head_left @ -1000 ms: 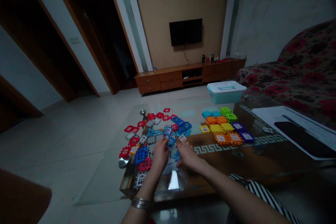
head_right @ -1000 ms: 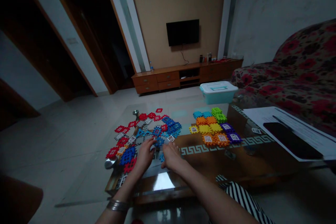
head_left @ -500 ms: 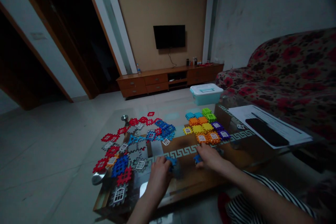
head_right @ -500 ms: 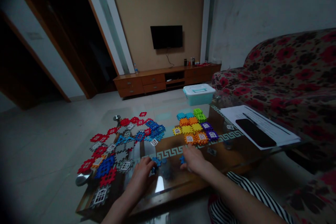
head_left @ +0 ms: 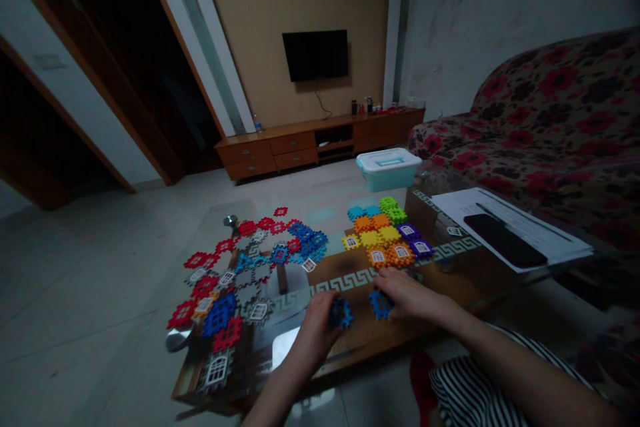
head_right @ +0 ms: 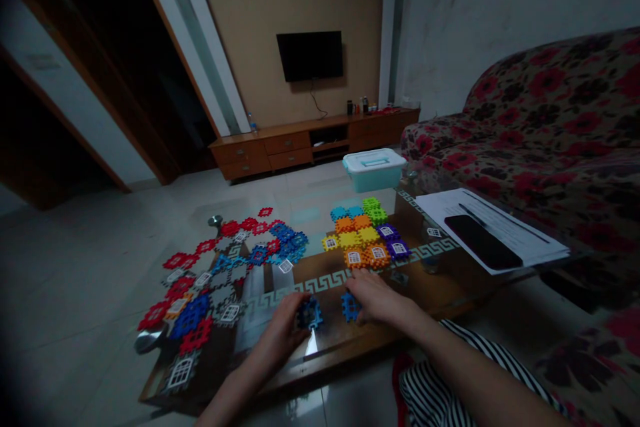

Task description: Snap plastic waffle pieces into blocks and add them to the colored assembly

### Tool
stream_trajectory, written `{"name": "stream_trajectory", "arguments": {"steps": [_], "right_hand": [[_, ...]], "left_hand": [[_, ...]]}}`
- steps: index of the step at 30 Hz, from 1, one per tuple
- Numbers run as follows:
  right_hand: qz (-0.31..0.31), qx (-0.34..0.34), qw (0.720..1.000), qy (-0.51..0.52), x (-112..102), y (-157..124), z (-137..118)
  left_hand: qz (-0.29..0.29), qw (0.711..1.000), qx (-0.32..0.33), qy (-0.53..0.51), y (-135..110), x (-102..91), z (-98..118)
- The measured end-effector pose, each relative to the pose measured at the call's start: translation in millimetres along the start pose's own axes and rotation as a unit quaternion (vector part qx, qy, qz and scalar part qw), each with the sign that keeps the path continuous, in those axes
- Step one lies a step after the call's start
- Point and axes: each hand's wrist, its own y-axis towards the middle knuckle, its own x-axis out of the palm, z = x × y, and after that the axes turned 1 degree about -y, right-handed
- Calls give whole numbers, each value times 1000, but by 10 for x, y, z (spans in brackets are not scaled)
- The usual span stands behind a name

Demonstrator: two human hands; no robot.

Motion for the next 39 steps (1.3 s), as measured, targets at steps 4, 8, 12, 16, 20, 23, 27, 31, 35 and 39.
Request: {"name": "stream_trajectory", "arguments": {"steps": [4, 8, 12, 16, 20, 23, 27, 31, 35, 39], "right_hand": [[1, -12, 1000, 15, 37, -32, 4], [9, -27, 998, 54, 55, -13, 24], [-2, -30, 994, 101, 62, 76, 28], [13, -20, 993, 115, 53, 131, -18], [24, -23, 987, 158, -8, 129, -69], [25, -51, 980, 190, -59, 148, -84], [21, -85, 974, 211, -85, 220, -146], [6, -96, 974, 206, -64, 293, -237], [4, -47, 972, 229, -1, 350, -280], [5, -36, 964, 263, 81, 410, -327]], "left_hand": [[18, 999, 9, -30, 26, 129, -39], [28, 999, -17, 8, 47, 109, -25], [19, 996, -48, 76, 42, 51, 38], [37, 979, -97, 173, -4, 24, 103], [40, 980, -123, 151, -73, -59, 108], [30, 984, -124, 121, -116, -126, 110], [7, 987, -82, 142, -103, -65, 159], [5, 996, -32, 85, -3, 63, 127], [26, 999, -30, 4, 61, 80, -7], [29, 998, -36, -30, 12, 65, -65]]}}
